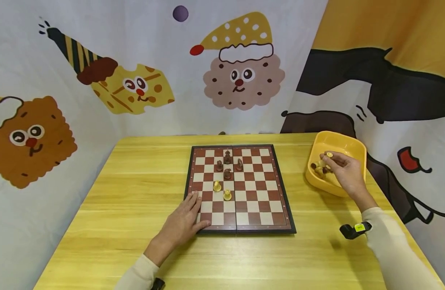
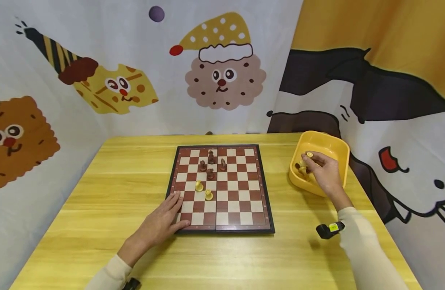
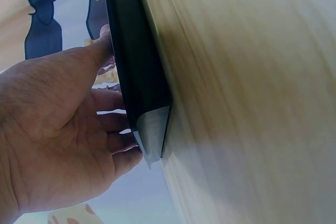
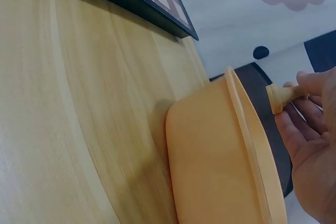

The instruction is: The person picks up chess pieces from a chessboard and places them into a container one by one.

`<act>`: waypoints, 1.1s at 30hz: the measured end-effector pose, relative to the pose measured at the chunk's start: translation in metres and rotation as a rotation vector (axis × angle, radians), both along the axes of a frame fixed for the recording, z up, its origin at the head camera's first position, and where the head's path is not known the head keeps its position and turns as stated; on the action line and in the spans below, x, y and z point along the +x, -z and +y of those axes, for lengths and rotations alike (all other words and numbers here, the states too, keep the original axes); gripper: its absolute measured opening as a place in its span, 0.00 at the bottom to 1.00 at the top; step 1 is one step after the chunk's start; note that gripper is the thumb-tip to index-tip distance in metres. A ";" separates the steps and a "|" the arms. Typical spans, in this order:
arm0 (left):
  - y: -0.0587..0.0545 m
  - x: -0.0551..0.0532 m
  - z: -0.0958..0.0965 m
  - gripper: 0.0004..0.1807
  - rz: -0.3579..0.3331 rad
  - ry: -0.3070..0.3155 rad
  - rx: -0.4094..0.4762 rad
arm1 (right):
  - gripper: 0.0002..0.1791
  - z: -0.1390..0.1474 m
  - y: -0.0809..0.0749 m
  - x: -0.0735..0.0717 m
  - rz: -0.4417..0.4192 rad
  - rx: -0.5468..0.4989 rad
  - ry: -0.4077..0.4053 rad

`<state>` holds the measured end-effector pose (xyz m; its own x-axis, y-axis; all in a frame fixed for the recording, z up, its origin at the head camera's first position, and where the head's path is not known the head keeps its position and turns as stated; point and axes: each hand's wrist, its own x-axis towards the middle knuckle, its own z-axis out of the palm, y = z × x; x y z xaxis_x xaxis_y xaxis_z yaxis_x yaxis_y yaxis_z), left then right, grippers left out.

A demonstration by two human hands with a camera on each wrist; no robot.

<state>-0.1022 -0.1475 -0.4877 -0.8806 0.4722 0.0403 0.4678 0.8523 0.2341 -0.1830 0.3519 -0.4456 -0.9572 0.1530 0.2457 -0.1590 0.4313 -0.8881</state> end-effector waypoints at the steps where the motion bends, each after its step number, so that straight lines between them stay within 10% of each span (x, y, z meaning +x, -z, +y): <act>1: 0.000 0.000 0.000 0.45 -0.002 0.000 -0.001 | 0.23 0.001 -0.001 0.001 -0.004 -0.002 0.010; 18: 0.001 0.000 0.000 0.44 -0.012 0.000 0.015 | 0.26 0.003 0.008 0.002 0.011 -0.038 0.071; 33: 0.000 0.000 0.000 0.44 -0.013 -0.001 0.012 | 0.22 -0.021 0.003 -0.001 0.104 -0.127 -0.092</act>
<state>-0.1023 -0.1473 -0.4875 -0.8815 0.4709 0.0342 0.4637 0.8498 0.2506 -0.1843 0.3308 -0.4483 -0.9390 0.1021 0.3285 -0.2865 0.2964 -0.9111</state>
